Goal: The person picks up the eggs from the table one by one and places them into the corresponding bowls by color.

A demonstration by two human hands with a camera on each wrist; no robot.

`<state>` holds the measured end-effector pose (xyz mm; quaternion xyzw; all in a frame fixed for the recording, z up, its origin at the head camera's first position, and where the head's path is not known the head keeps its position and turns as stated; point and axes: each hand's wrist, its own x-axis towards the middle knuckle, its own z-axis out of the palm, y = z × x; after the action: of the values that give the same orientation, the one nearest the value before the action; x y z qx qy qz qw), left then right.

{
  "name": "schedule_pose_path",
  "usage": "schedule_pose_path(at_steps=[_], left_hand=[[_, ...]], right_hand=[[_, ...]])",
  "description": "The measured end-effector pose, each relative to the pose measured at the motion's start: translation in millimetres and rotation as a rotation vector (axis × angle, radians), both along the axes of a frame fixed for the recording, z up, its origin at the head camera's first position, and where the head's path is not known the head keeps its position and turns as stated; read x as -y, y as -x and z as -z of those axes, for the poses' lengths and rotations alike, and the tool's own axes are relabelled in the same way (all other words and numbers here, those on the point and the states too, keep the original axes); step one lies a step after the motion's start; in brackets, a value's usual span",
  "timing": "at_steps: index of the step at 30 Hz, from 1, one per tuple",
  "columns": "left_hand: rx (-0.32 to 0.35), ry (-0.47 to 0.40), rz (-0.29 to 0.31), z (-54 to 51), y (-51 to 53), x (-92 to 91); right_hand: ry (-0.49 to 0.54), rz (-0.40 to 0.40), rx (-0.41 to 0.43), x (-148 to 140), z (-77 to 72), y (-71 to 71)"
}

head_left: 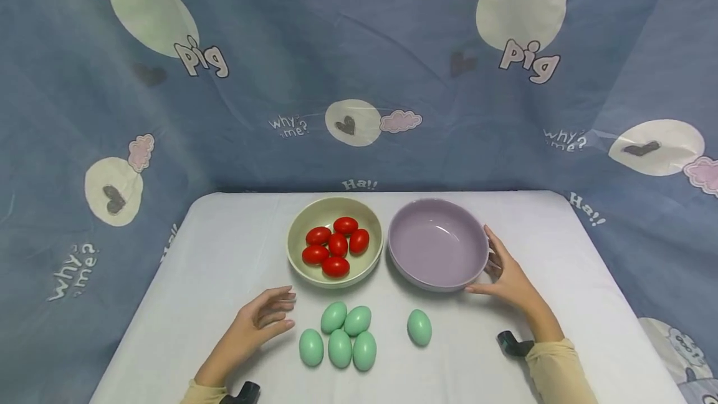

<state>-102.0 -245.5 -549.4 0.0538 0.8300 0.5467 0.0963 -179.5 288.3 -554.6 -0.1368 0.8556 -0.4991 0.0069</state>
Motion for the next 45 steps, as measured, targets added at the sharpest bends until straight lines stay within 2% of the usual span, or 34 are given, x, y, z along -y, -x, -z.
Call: schedule_pose_path(at_steps=[5, 12, 15, 18, 22, 25, 31, 34, 36, 42, 45], left_hand=[[0.035, -0.017, 0.057, -8.6, -18.5, -3.6], [0.056, 0.037, 0.153, -9.0, -33.9, -1.6], [0.036, 0.022, 0.203, -8.0, -34.3, -3.8], [-0.03, -0.003, 0.249, -6.6, -31.7, -7.5], [-0.118, -0.037, 0.314, -4.6, -27.4, -14.6], [-0.133, -0.041, 0.349, -4.6, -25.9, -21.1], [-0.126, 0.023, 0.344, -8.1, -26.8, -32.2], [-0.162, 0.04, 0.342, -6.7, -27.9, -35.8], [-0.195, 0.032, 0.343, -4.8, -28.6, -37.1], [-0.207, 0.024, 0.302, -2.1, -30.7, -36.6], [-0.237, -0.006, 0.287, -1.3, -31.0, -35.8]], right_hand=[[0.101, -0.016, 0.001, 0, 5.2, 5.6], [0.08, -0.041, 0.01, 4, 0.7, 7.8], [0.072, -0.042, 0.004, 2, -4.4, 5.4], [0.071, -0.039, -0.003, 0, -10.3, 5.4], [0.122, -0.059, 0.018, -2, -13.0, 7.8], [0.182, -0.085, 0.037, -3, -11.3, 8.8], [0.203, -0.088, 0.04, -6, -7.2, 7.7], [0.191, -0.083, 0.029, -7, -6.1, 7.1], [0.185, -0.081, 0.029, -8, -5.3, 7.1], [0.191, -0.077, 0.037, -11, -1.3, 5.4], [0.199, -0.082, 0.043, -12, 0.9, 4.8]])
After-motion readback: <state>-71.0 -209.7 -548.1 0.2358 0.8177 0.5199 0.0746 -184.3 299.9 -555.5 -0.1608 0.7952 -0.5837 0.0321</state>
